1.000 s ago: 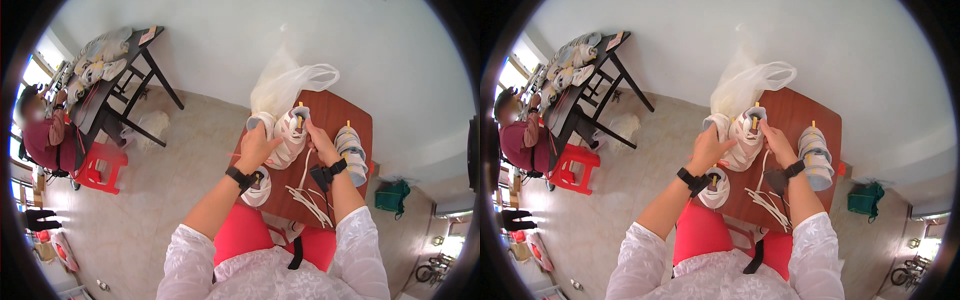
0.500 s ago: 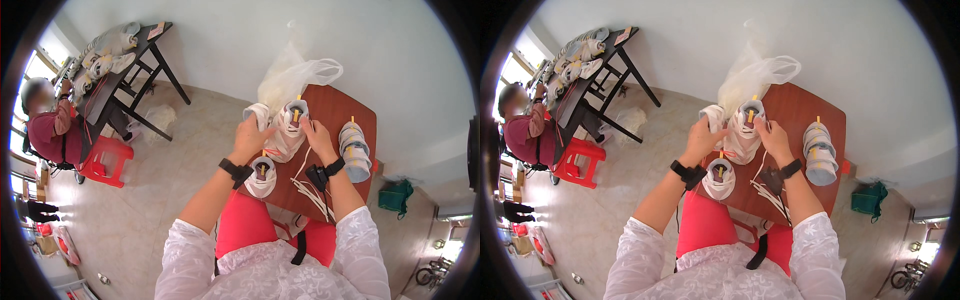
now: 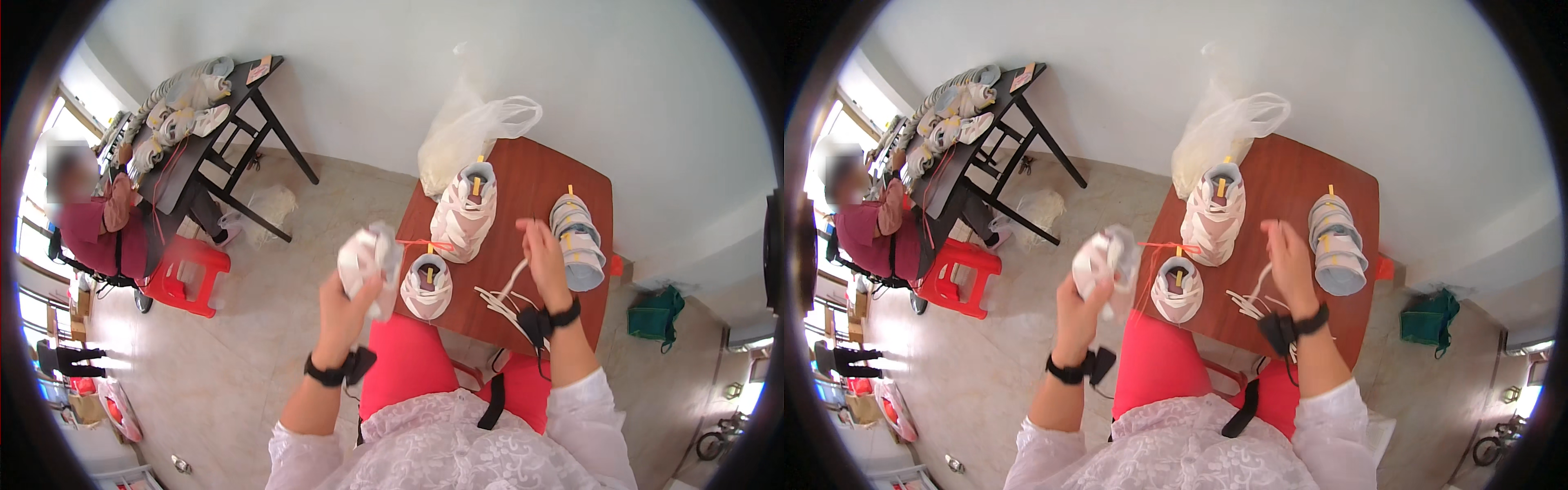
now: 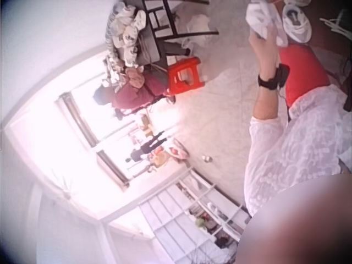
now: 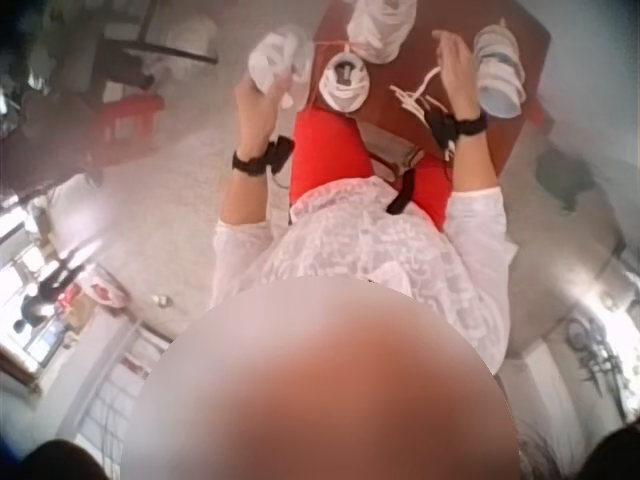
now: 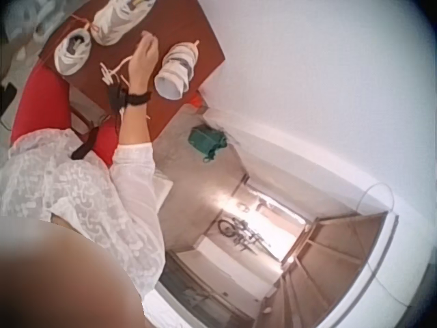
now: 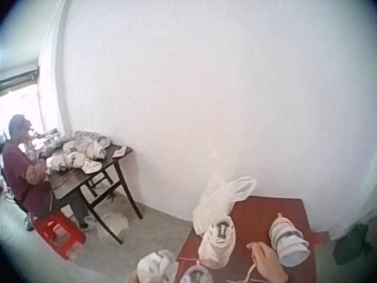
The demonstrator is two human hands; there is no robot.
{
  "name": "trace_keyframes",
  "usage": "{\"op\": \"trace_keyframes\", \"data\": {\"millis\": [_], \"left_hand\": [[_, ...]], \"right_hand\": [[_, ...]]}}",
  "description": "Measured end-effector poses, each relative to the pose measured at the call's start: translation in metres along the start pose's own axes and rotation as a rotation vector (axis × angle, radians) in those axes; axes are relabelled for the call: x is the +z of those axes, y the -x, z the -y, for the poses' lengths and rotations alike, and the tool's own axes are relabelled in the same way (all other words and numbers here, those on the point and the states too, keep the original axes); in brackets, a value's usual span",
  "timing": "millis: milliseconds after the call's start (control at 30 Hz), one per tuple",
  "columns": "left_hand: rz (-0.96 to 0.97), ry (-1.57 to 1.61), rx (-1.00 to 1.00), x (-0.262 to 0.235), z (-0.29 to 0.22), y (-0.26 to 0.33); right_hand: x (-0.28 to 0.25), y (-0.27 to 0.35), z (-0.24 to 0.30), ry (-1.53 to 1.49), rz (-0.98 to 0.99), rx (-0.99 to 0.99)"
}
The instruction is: Lacing white and pink athletic shoes at a manufacturing workbench.
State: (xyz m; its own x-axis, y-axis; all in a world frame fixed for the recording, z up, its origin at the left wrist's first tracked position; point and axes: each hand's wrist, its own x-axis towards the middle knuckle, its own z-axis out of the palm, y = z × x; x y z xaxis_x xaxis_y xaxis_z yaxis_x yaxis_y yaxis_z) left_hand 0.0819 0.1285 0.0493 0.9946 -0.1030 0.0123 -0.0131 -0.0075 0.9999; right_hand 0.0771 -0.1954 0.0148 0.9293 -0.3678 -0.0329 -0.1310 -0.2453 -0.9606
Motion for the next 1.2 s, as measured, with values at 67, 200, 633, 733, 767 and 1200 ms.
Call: {"op": "trace_keyframes", "data": {"millis": [67, 200, 633, 733, 767, 1200], "left_hand": [[0.065, 0.064, -0.101, -0.001, 0.019, 0.035], [0.225, 0.237, -0.328, 0.032, 0.034, 0.092], [0.783, 0.379, -0.484, 0.11, 0.034, 0.106], [0.734, 0.188, -0.419, 0.115, 0.041, 0.103], [0.739, 0.185, -0.421, 0.117, 0.04, 0.103], [0.582, 0.285, -0.518, 0.117, 0.045, 0.106]], "right_hand": [[-0.009, 0.051, 0.023, 0.095, 0.098, 0.004], [-0.007, 0.135, 0.03, 0.214, 0.226, -0.114], [-0.033, 0.203, -0.003, 0.191, -0.035, -0.201], [-0.041, 0.205, -0.005, 0.147, -0.074, -0.205], [-0.043, 0.205, -0.007, 0.118, -0.111, -0.228], [-0.026, 0.189, 0.006, 0.06, 0.068, -0.095]]}}
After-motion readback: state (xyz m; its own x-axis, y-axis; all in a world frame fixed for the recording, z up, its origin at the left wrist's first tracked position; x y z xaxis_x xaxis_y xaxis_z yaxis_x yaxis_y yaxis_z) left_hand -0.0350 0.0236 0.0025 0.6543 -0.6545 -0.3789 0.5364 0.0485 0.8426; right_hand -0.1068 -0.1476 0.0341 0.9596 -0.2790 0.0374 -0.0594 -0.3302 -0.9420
